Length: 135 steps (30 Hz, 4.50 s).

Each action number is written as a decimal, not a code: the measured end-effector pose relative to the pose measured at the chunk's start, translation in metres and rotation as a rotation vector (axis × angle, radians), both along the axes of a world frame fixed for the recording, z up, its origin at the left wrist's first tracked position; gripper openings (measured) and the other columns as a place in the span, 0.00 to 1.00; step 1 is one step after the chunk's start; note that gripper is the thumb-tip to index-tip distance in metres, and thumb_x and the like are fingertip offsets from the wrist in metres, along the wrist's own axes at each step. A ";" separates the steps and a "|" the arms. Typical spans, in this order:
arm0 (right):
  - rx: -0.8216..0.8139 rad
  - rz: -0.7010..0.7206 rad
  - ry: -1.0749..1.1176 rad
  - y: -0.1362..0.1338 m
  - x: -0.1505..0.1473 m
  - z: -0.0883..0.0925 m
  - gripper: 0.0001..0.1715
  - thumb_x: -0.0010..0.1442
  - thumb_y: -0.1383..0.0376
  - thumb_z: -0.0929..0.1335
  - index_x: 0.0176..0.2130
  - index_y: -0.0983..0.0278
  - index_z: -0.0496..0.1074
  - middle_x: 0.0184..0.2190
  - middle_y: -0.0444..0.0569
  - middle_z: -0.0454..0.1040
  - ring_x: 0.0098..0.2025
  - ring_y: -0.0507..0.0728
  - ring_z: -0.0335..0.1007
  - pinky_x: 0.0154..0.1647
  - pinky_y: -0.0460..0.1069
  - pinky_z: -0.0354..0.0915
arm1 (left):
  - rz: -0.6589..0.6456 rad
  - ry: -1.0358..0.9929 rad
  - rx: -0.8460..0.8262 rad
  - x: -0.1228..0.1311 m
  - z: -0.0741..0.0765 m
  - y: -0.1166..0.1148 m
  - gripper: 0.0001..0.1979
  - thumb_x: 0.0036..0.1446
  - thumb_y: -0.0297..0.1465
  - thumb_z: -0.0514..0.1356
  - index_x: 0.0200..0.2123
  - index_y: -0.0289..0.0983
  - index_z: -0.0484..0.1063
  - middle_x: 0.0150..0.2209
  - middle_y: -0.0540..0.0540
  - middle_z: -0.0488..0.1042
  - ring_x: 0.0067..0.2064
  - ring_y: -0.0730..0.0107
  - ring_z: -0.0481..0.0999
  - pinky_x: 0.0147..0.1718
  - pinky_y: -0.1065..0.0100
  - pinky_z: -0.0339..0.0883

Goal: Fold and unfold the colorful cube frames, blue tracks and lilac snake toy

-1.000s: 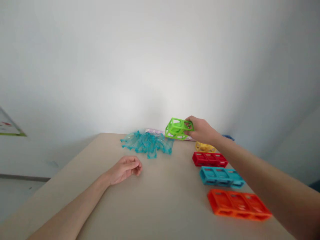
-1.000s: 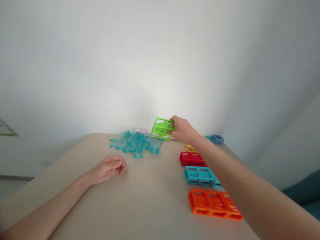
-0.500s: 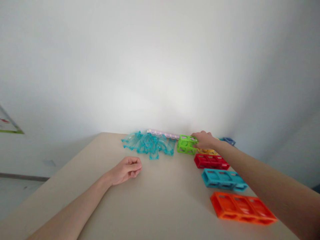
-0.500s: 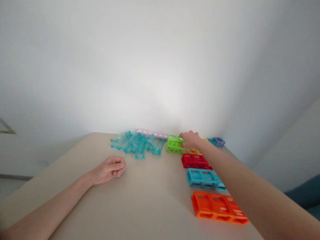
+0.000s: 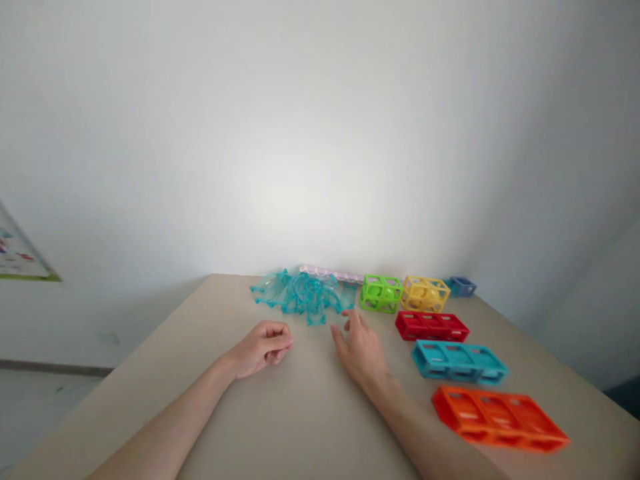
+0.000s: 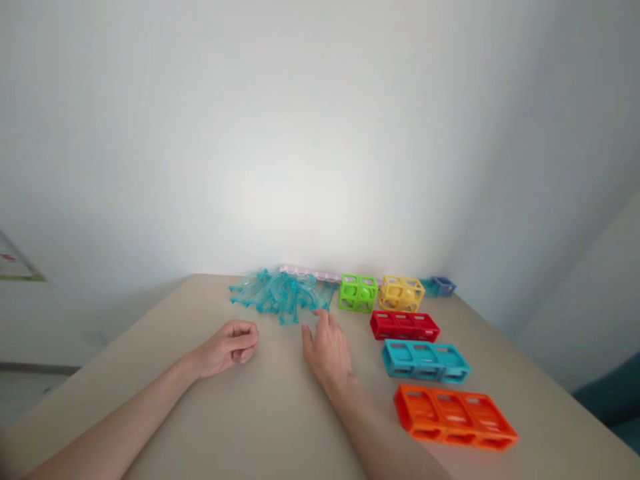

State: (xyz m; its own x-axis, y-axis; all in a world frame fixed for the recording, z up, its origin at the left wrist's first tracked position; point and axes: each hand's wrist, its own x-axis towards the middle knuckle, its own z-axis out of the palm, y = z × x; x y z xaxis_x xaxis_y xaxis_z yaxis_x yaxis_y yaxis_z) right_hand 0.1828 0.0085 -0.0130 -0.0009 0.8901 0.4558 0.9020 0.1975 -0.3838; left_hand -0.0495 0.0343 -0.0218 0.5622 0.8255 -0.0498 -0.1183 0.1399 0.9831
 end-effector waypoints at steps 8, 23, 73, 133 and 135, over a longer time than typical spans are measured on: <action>-0.162 -0.020 0.158 0.030 -0.011 -0.007 0.28 0.62 0.44 0.58 0.31 0.60 0.74 0.25 0.49 0.76 0.29 0.58 0.74 0.27 0.48 0.60 | 0.209 0.114 0.126 0.007 0.002 0.006 0.17 0.51 0.41 0.63 0.23 0.35 0.65 0.17 0.54 0.62 0.17 0.80 0.52 0.18 0.73 0.42; 0.154 -0.033 0.240 0.028 -0.010 -0.004 0.20 0.62 0.53 0.62 0.46 0.63 0.70 0.35 0.53 0.71 0.40 0.60 0.69 0.42 0.53 0.64 | 0.641 0.714 1.104 0.020 0.008 0.012 0.12 0.54 0.36 0.62 0.42 0.43 0.77 0.43 0.43 0.70 0.48 0.58 0.68 0.52 0.58 0.59; 0.019 0.188 0.725 0.046 -0.004 -0.027 0.04 0.54 0.64 0.64 0.33 0.61 0.66 0.22 0.43 0.72 0.25 0.54 0.68 0.27 0.46 0.60 | 0.604 0.973 0.982 -0.002 -0.011 0.029 0.23 0.49 0.21 0.61 0.49 0.41 0.75 0.44 0.44 0.74 0.53 0.54 0.64 0.56 0.51 0.61; 0.250 0.647 0.426 0.006 -0.020 0.006 0.07 0.61 0.70 0.62 0.36 0.60 0.67 0.33 0.48 0.70 0.37 0.54 0.69 0.37 0.48 0.68 | 0.673 -0.546 -0.036 0.005 0.033 0.015 0.15 0.53 0.41 0.64 0.32 0.36 0.66 0.30 0.49 0.73 0.19 0.84 0.61 0.15 0.78 0.56; 0.176 0.733 0.306 -0.001 -0.025 0.009 0.11 0.61 0.71 0.60 0.42 0.60 0.66 0.36 0.49 0.70 0.37 0.55 0.69 0.39 0.49 0.68 | 0.640 -0.511 0.004 0.012 0.033 0.009 0.18 0.48 0.40 0.68 0.36 0.37 0.68 0.32 0.49 0.74 0.18 0.85 0.62 0.14 0.79 0.53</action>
State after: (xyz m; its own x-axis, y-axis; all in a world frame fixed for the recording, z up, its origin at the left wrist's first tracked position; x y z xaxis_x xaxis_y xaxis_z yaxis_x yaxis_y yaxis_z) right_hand 0.1581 0.0072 -0.0037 -0.4082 0.6267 0.6638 0.3800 0.7778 -0.5006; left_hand -0.0372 0.0428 0.0108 -0.0658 0.9939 0.0887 -0.6077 -0.1104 0.7865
